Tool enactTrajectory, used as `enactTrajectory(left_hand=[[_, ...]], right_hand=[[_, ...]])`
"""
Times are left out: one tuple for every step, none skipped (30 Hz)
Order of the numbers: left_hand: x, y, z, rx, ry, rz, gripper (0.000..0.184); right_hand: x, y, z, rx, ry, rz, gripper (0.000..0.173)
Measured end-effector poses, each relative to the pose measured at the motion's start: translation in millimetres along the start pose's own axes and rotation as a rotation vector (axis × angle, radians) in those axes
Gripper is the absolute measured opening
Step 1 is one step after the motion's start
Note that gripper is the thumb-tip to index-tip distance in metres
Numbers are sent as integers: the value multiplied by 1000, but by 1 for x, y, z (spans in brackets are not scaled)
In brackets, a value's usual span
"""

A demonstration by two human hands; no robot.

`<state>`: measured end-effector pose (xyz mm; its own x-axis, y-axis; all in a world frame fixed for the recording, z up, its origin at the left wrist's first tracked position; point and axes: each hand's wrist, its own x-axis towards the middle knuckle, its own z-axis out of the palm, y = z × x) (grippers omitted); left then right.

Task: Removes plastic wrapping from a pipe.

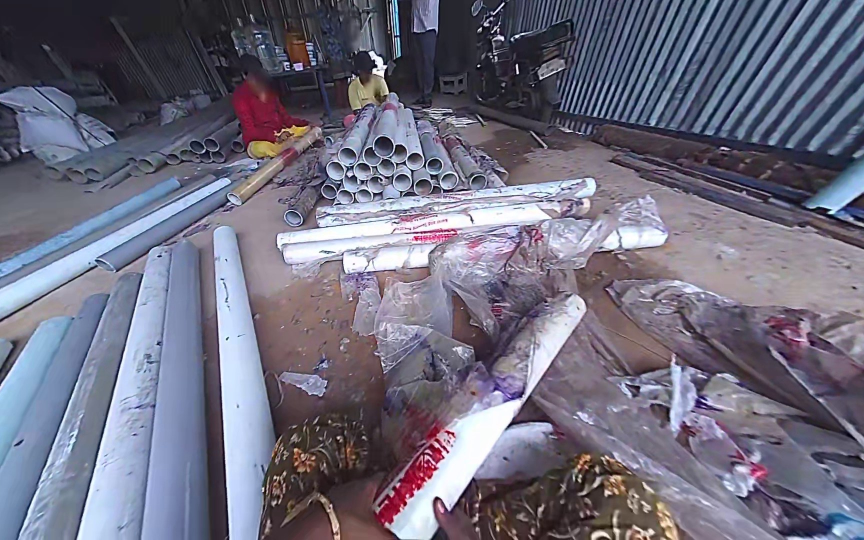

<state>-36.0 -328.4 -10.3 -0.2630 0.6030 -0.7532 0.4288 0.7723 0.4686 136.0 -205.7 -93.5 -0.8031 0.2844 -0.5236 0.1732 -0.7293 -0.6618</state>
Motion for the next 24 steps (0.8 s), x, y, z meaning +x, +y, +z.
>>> enactTrajectory(left_hand=[[-5, 13, -4, 122, 48, -52, 94], [-13, 31, -10, 235, 95, -95, 100], [-19, 48, -17, 287, 128, -121, 104], [-21, 59, -23, 284, 202, -81, 98], [-18, 65, -27, 246, 310, 41, 81], [-11, 66, -29, 203, 409, 218, 58], [0, 66, -29, 185, 473, 426, 38], [14, 65, -29, 187, 511, 634, 28], [26, 66, -30, 200, 498, 785, 29], [37, 69, -31, 228, 452, 874, 33], [45, 74, -32, 273, 383, 900, 38], [51, 82, -34, 340, 302, 857, 42], [55, 90, -36, 426, 240, 776, 45], [59, 99, -37, 532, 215, 694, 47], [62, 105, -36, 626, 242, 653, 47], [64, 108, -36, 707, 297, 644, 47], [66, 107, -36, 772, 382, 664, 47], [70, 101, -38, 799, 503, 726, 44], [76, 94, -40, 782, 618, 768, 40], [81, 89, -41, 701, 692, 765, 37], [84, 86, -40, 573, 721, 715, 35], [85, 86, -38, 427, 729, 638, 34], [87, 88, -35, 280, 746, 577, 33], [92, 89, -33, 146, 779, 541, 32]], right_hand=[[1, -6, -2, -36, 35, -11, 26], [3, -10, -4, -57, 64, -31, 22], [4, -11, -6, -64, 86, -43, 21], [3, -11, -7, -67, 107, -51, 22], [5, -11, -7, -64, 124, -69, 23], [9, -9, -6, -57, 134, -86, 24], [11, -7, -5, -53, 141, -101, 24], [14, -7, -5, -50, 147, -111, 24], [15, -6, -4, -54, 147, -117, 24], [16, -6, -4, -57, 143, -117, 24], [15, -7, -4, -64, 137, -116, 24], [15, -8, -5, -70, 131, -112, 24], [15, -10, -6, -70, 122, -106, 24], [15, -10, -7, -65, 114, -102, 23], [15, -11, -8, -67, 104, -101, 22], [15, -11, -10, -73, 93, -98, 22], [15, -13, -11, -80, 86, -92, 21], [15, -15, -12, -90, 84, -82, 22], [15, -16, -12, -104, 82, -69, 24], [16, -17, -14, -114, 72, -60, 25], [17, -17, -16, -127, 54, -49, 27], [18, -17, -19, -160, 31, -37, 28], [19, -19, -22, -238, 3, -35, 28], [18, -25, -27, -381, -24, -45, 30]])
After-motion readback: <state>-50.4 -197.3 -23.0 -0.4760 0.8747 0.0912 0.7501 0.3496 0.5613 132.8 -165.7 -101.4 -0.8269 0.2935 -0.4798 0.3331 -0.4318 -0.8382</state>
